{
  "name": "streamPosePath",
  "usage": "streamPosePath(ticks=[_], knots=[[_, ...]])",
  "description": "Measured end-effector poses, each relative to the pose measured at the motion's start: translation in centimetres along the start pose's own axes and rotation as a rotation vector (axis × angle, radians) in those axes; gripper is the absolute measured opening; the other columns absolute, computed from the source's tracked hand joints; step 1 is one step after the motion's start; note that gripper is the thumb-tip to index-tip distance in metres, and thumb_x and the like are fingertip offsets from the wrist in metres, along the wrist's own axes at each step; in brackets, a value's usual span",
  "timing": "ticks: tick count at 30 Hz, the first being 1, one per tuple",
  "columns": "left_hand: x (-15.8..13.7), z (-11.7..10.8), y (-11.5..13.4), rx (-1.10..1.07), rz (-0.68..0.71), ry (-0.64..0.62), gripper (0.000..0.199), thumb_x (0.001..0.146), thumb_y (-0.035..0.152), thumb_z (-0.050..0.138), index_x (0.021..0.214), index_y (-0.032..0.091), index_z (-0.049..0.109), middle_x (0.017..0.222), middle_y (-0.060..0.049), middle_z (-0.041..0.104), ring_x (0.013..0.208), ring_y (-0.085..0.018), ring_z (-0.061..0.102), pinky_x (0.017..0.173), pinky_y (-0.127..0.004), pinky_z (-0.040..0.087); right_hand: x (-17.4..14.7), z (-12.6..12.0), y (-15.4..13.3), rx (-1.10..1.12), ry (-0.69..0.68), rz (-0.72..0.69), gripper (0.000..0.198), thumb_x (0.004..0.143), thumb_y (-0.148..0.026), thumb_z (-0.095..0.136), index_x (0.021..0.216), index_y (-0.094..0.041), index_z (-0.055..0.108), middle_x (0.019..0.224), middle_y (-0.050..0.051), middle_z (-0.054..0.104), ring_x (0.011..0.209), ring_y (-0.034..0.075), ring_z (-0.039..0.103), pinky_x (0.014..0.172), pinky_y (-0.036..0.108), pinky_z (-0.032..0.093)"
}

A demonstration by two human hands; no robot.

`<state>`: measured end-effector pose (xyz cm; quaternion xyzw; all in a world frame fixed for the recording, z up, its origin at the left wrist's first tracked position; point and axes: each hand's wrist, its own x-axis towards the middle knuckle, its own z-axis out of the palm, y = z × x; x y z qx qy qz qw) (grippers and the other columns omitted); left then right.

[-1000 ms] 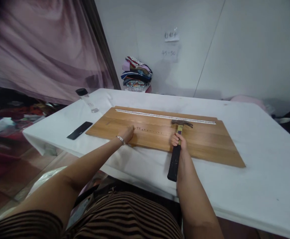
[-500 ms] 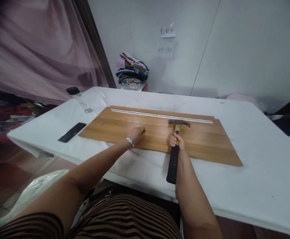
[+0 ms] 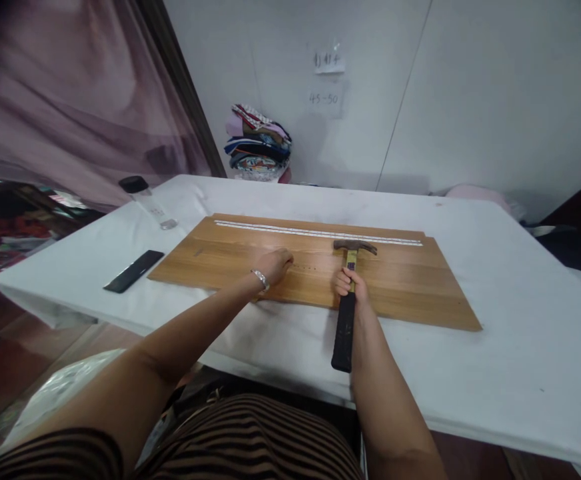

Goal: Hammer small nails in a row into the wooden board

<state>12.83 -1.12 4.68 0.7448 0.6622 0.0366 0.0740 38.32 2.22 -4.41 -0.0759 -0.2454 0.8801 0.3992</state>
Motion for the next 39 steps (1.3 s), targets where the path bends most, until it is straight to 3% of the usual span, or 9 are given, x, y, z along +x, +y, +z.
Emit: streamPosePath(ticks=[10,18,25,33,39], knots=[[1.2,0.2,0.5,0.12,0.033,-0.099,0.029,0.096,0.017,0.045,0.108,0.015,0.071,0.115,-0.015,0.07,0.103,-0.022,0.068,0.085,-0.032,0.05,-0.3,0.1,0.2,-0.036,0.012,-0.015,0.026,0.091,-0.021,0.063,0.071,-0.023,0.045,0.055,-0.008,0.037,0.04,0.008,0.029,0.038,0.014,0.037],[1.7,0.3,0.6,0.207,0.087,-0.142,0.032,0.093,0.008,0.045,0.111,0.014,0.07,0.116,-0.015,0.069,0.104,-0.023,0.07,0.085,-0.032,0.052,-0.3,0.7,0.3,-0.244,0.149,-0.051,0.03,0.091,-0.03,0.062,0.07,-0.024,0.042,0.054,-0.009,0.026,0.041,0.009,0.02,0.035,0.018,0.029],[2.8,0.1,0.7,0.282,0.164,-0.189,0.034,0.092,0.007,0.045,0.113,0.013,0.07,0.115,-0.017,0.07,0.111,-0.026,0.069,0.088,-0.034,0.053,-0.5,1.4,0.3,-0.316,0.19,-0.069,0.034,0.089,-0.032,0.063,0.066,-0.023,0.039,0.055,-0.008,0.022,0.043,0.009,0.015,0.037,0.018,0.023],[3.4,0.3,1.1,0.242,0.17,-0.201,0.035,0.089,0.005,0.047,0.114,0.013,0.072,0.115,-0.017,0.07,0.111,-0.025,0.069,0.094,-0.034,0.053,-0.2,1.3,0.4,-0.343,0.21,-0.083,0.038,0.085,-0.036,0.066,0.064,-0.024,0.037,0.055,-0.01,0.016,0.045,0.008,0.007,0.036,0.017,0.019],[3.6,0.2,1.7,0.26,0.183,-0.224,0.035,0.089,0.003,0.048,0.114,0.01,0.072,0.114,-0.019,0.071,0.112,-0.026,0.069,0.092,-0.032,0.053,-0.4,1.7,0.3,-0.336,0.215,-0.059,0.035,0.088,-0.033,0.063,0.065,-0.024,0.038,0.056,-0.009,0.019,0.045,0.009,0.011,0.038,0.017,0.022]])
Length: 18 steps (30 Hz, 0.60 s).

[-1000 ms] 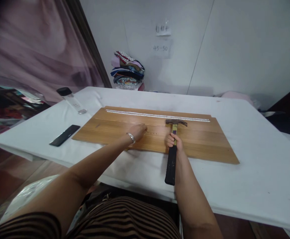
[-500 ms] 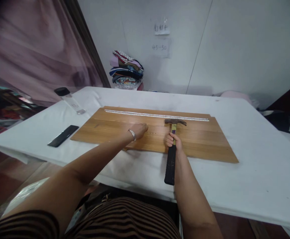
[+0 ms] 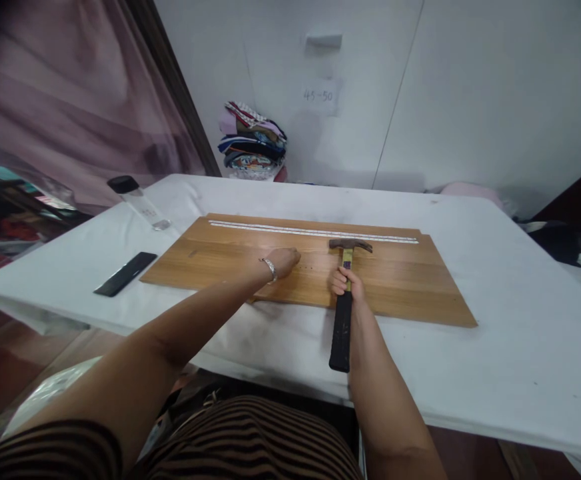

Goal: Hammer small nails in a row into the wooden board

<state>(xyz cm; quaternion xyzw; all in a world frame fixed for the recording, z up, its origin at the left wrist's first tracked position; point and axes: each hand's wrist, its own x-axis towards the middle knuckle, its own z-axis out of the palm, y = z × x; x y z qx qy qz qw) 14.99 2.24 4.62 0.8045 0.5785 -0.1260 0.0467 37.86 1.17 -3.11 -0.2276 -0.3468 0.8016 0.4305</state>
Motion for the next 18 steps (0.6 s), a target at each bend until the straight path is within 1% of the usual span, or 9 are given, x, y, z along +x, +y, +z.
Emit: streamPosePath(ticks=[3,6,8,10,12,15,16,18], knots=[[0.2,-0.2,0.3,0.009,0.001,-0.005,0.035,0.09,0.004,0.047,0.115,0.01,0.072,0.115,-0.02,0.071,0.111,-0.025,0.069,0.092,-0.031,0.053,0.1,-0.1,0.1,0.022,0.007,-0.004,0.033,0.088,-0.03,0.062,0.065,-0.023,0.039,0.057,-0.009,0.019,0.045,0.009,0.011,0.037,0.016,0.022],[0.3,-0.3,0.4,-0.02,-0.005,0.013,0.031,0.088,0.004,0.054,0.111,0.009,0.074,0.114,-0.021,0.071,0.11,-0.026,0.07,0.092,-0.031,0.053,0.4,-0.4,0.3,0.039,0.01,0.007,0.032,0.09,-0.028,0.06,0.066,-0.024,0.038,0.056,-0.009,0.02,0.044,0.009,0.012,0.036,0.017,0.022],[0.2,-0.3,0.3,-0.05,-0.019,0.027,0.029,0.087,0.004,0.057,0.108,0.01,0.075,0.113,-0.02,0.072,0.109,-0.026,0.07,0.092,-0.031,0.052,0.5,-0.6,0.5,0.07,0.002,0.007,0.032,0.089,-0.027,0.06,0.066,-0.024,0.038,0.055,-0.009,0.02,0.042,0.009,0.012,0.036,0.017,0.023],[-0.2,0.0,0.3,-0.09,-0.052,0.054,0.027,0.089,0.006,0.056,0.107,0.012,0.075,0.113,-0.018,0.072,0.108,-0.025,0.07,0.093,-0.03,0.052,0.5,-0.6,0.5,0.1,-0.012,0.01,0.031,0.089,-0.026,0.06,0.066,-0.024,0.039,0.055,-0.009,0.022,0.042,0.009,0.014,0.036,0.016,0.025],[-0.9,0.6,0.2,-0.156,-0.109,0.109,0.027,0.093,0.013,0.053,0.111,0.014,0.074,0.116,-0.016,0.072,0.109,-0.023,0.069,0.095,-0.031,0.052,0.5,-0.6,0.5,0.118,-0.025,0.022,0.03,0.09,-0.024,0.059,0.067,-0.024,0.04,0.055,-0.009,0.023,0.042,0.009,0.017,0.036,0.016,0.028],[-2.2,1.9,0.4,-0.301,-0.249,0.217,0.035,0.096,0.024,0.054,0.129,0.017,0.065,0.122,-0.012,0.072,0.112,-0.02,0.068,0.097,-0.03,0.051,0.4,-0.4,0.4,0.143,-0.044,0.04,0.03,0.09,-0.022,0.06,0.068,-0.024,0.039,0.056,-0.009,0.023,0.041,0.009,0.019,0.036,0.016,0.029],[-2.6,2.2,0.6,-0.341,-0.294,0.244,0.037,0.097,0.025,0.053,0.132,0.018,0.063,0.122,-0.01,0.072,0.111,-0.019,0.068,0.097,-0.029,0.05,0.4,-0.3,0.3,0.149,-0.053,0.042,0.031,0.09,-0.022,0.061,0.068,-0.024,0.038,0.055,-0.009,0.023,0.041,0.009,0.018,0.036,0.016,0.029],[-3.4,2.8,1.1,-0.402,-0.36,0.264,0.036,0.098,0.026,0.051,0.132,0.018,0.063,0.12,-0.009,0.074,0.11,-0.017,0.068,0.097,-0.028,0.05,0.4,-0.2,0.3,0.148,-0.066,0.043,0.033,0.089,-0.022,0.061,0.068,-0.024,0.037,0.055,-0.009,0.022,0.041,0.008,0.018,0.035,0.016,0.028]])
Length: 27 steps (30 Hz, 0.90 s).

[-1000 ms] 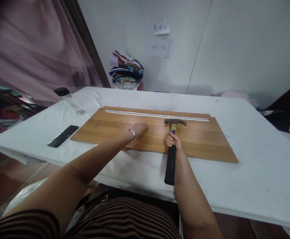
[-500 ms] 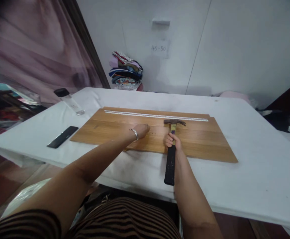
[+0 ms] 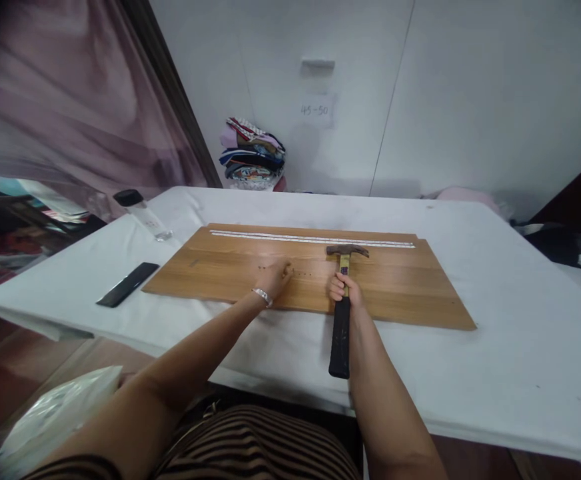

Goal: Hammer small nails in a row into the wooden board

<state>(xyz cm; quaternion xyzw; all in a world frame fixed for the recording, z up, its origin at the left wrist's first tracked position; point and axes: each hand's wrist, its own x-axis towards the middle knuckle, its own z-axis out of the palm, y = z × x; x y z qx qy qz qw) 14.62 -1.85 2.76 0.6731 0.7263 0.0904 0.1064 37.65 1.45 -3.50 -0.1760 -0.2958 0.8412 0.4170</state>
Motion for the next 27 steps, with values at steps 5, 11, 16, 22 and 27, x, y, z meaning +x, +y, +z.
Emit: streamPosePath(ticks=[5,11,16,22,27], knots=[[-1.1,0.2,0.9,-0.027,-0.102,-0.033,0.034,0.1,0.031,0.048,0.125,0.019,0.069,0.121,-0.01,0.075,0.111,-0.02,0.069,0.093,-0.028,0.05,0.1,0.2,0.1,-0.132,0.043,-0.001,0.036,0.087,-0.034,0.065,0.067,-0.025,0.036,0.053,-0.009,0.022,0.042,0.01,0.017,0.035,0.019,0.024],[-0.6,0.5,1.4,-0.024,-0.181,-0.05,0.037,0.101,0.036,0.044,0.124,0.023,0.071,0.124,-0.008,0.075,0.113,-0.02,0.069,0.091,-0.028,0.051,0.1,0.8,0.2,-0.253,0.04,0.01,0.041,0.079,-0.045,0.073,0.067,-0.025,0.039,0.051,-0.01,0.022,0.038,0.009,0.018,0.033,0.02,0.023],[-0.4,0.9,1.4,-0.019,-0.211,-0.032,0.038,0.101,0.037,0.043,0.122,0.026,0.073,0.119,-0.009,0.076,0.111,-0.021,0.07,0.089,-0.029,0.052,-0.7,2.5,0.6,-0.269,-0.008,0.062,0.039,0.07,-0.045,0.081,0.081,-0.024,0.05,0.053,-0.011,0.033,0.037,0.007,0.023,0.031,0.019,0.025],[-0.2,1.6,1.4,-0.053,-0.209,-0.009,0.039,0.101,0.039,0.042,0.121,0.027,0.074,0.119,-0.009,0.076,0.11,-0.021,0.071,0.09,-0.031,0.052,-1.6,4.9,1.8,-0.327,-0.033,0.116,0.042,0.072,-0.044,0.08,0.092,-0.023,0.05,0.054,-0.013,0.038,0.036,0.006,0.03,0.03,0.017,0.029],[0.1,2.0,1.4,-0.063,-0.215,-0.013,0.039,0.101,0.038,0.042,0.122,0.028,0.074,0.118,-0.009,0.077,0.11,-0.021,0.071,0.091,-0.031,0.052,-2.2,6.2,2.5,-0.388,-0.008,0.105,0.045,0.069,-0.046,0.08,0.091,-0.023,0.048,0.054,-0.013,0.042,0.034,0.005,0.032,0.028,0.019,0.032]])
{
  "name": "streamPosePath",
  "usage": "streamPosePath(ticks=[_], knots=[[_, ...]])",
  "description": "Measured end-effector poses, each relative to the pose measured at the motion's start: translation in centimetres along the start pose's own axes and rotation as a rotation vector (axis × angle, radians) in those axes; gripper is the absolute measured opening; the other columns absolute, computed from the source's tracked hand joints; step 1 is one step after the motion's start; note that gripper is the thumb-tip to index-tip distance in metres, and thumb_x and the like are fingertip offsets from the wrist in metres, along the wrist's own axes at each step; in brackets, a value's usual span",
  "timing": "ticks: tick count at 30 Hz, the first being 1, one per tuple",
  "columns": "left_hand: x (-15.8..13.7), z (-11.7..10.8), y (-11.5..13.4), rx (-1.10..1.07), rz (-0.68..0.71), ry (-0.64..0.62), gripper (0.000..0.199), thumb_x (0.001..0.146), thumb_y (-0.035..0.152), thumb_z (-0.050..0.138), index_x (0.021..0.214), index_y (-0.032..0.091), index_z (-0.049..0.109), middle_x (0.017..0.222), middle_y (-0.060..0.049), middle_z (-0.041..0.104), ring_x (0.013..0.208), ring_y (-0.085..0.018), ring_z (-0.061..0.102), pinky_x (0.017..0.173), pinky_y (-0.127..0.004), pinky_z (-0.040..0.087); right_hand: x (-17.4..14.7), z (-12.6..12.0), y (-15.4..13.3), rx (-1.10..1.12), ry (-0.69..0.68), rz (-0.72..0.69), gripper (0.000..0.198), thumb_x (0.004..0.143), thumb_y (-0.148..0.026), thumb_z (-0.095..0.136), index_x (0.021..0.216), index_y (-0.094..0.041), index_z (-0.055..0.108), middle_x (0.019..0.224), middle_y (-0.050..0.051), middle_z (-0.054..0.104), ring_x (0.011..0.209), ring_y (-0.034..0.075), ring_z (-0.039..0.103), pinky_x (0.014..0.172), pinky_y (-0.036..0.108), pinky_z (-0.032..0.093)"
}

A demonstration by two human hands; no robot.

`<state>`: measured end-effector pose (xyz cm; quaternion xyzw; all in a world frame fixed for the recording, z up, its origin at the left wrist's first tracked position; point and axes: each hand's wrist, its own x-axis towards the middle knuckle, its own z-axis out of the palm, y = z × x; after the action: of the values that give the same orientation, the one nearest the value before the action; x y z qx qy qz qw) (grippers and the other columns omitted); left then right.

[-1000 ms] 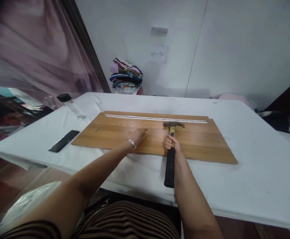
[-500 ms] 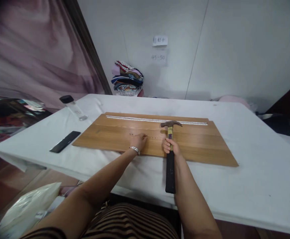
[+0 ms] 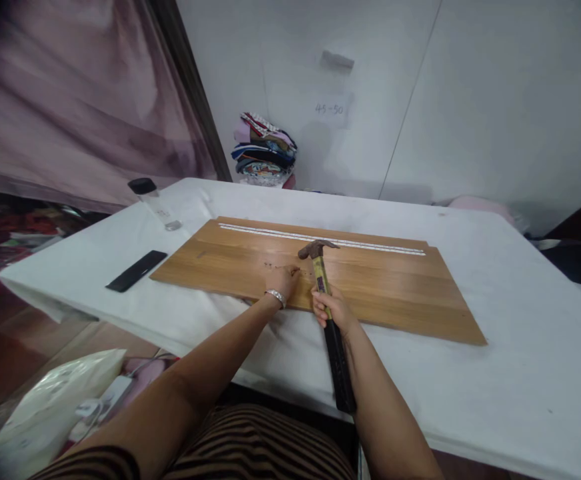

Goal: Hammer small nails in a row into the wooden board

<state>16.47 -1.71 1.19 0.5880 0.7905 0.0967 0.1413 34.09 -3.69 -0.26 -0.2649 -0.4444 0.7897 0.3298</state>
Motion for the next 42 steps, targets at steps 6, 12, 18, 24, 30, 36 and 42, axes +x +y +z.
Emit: streamPosePath(ticks=[6,12,18,24,30,36,42], knots=[[-0.2,-0.3,0.3,0.025,-0.049,0.0,0.039,0.1,0.039,0.042,0.118,0.028,0.075,0.115,-0.009,0.077,0.106,-0.023,0.072,0.085,-0.031,0.053,-0.8,1.4,-0.1,-0.076,0.052,0.021,0.042,0.073,-0.049,0.077,0.084,-0.024,0.044,0.054,-0.012,0.044,0.035,0.005,0.034,0.029,0.018,0.035],[-0.2,-0.3,0.0,0.025,-0.039,-0.002,0.039,0.1,0.041,0.043,0.118,0.028,0.075,0.116,-0.008,0.077,0.106,-0.021,0.072,0.084,-0.028,0.052,-0.7,2.1,0.1,-0.158,0.097,0.058,0.048,0.074,-0.06,0.074,0.08,-0.024,0.043,0.053,-0.012,0.043,0.034,0.005,0.034,0.029,0.019,0.035],[-0.2,-0.3,-0.1,0.011,-0.03,-0.006,0.039,0.1,0.04,0.043,0.116,0.027,0.076,0.117,-0.008,0.077,0.107,-0.021,0.072,0.084,-0.028,0.052,-0.8,2.1,0.2,-0.159,0.153,0.043,0.051,0.075,-0.067,0.071,0.086,-0.023,0.048,0.053,-0.012,0.043,0.035,0.005,0.035,0.029,0.018,0.034],[-1.1,-0.9,-0.7,0.04,0.005,0.007,0.038,0.1,0.038,0.045,0.117,0.026,0.076,0.116,-0.008,0.078,0.108,-0.02,0.071,0.087,-0.028,0.052,-0.7,2.0,0.3,-0.164,0.137,0.023,0.05,0.075,-0.067,0.071,0.086,-0.023,0.049,0.053,-0.012,0.044,0.034,0.006,0.035,0.028,0.019,0.034],[-2.0,-2.8,-5.0,0.019,-0.067,0.13,0.035,0.099,0.038,0.047,0.115,0.03,0.076,0.114,-0.005,0.078,0.107,-0.02,0.071,0.086,-0.027,0.051,-0.7,2.1,0.4,-0.191,0.133,0.017,0.049,0.076,-0.066,0.07,0.087,-0.023,0.049,0.054,-0.012,0.044,0.034,0.005,0.035,0.028,0.019,0.036],[0.5,-5.8,-9.2,-0.014,-0.214,0.241,0.037,0.098,0.035,0.045,0.121,0.025,0.071,0.115,-0.005,0.076,0.107,-0.02,0.07,0.086,-0.027,0.051,-0.7,2.5,0.6,-0.232,0.169,0.037,0.053,0.072,-0.069,0.071,0.085,-0.023,0.049,0.052,-0.012,0.044,0.034,0.005,0.035,0.027,0.018,0.035],[4.0,-5.7,-10.7,0.093,-0.122,0.27,0.041,0.096,0.033,0.046,0.127,0.017,0.067,0.132,-0.013,0.068,0.124,-0.024,0.061,0.105,-0.034,0.046,-0.8,2.6,0.6,-0.228,0.191,0.035,0.056,0.07,-0.071,0.072,0.086,-0.023,0.048,0.053,-0.013,0.043,0.033,0.005,0.035,0.027,0.018,0.034]])
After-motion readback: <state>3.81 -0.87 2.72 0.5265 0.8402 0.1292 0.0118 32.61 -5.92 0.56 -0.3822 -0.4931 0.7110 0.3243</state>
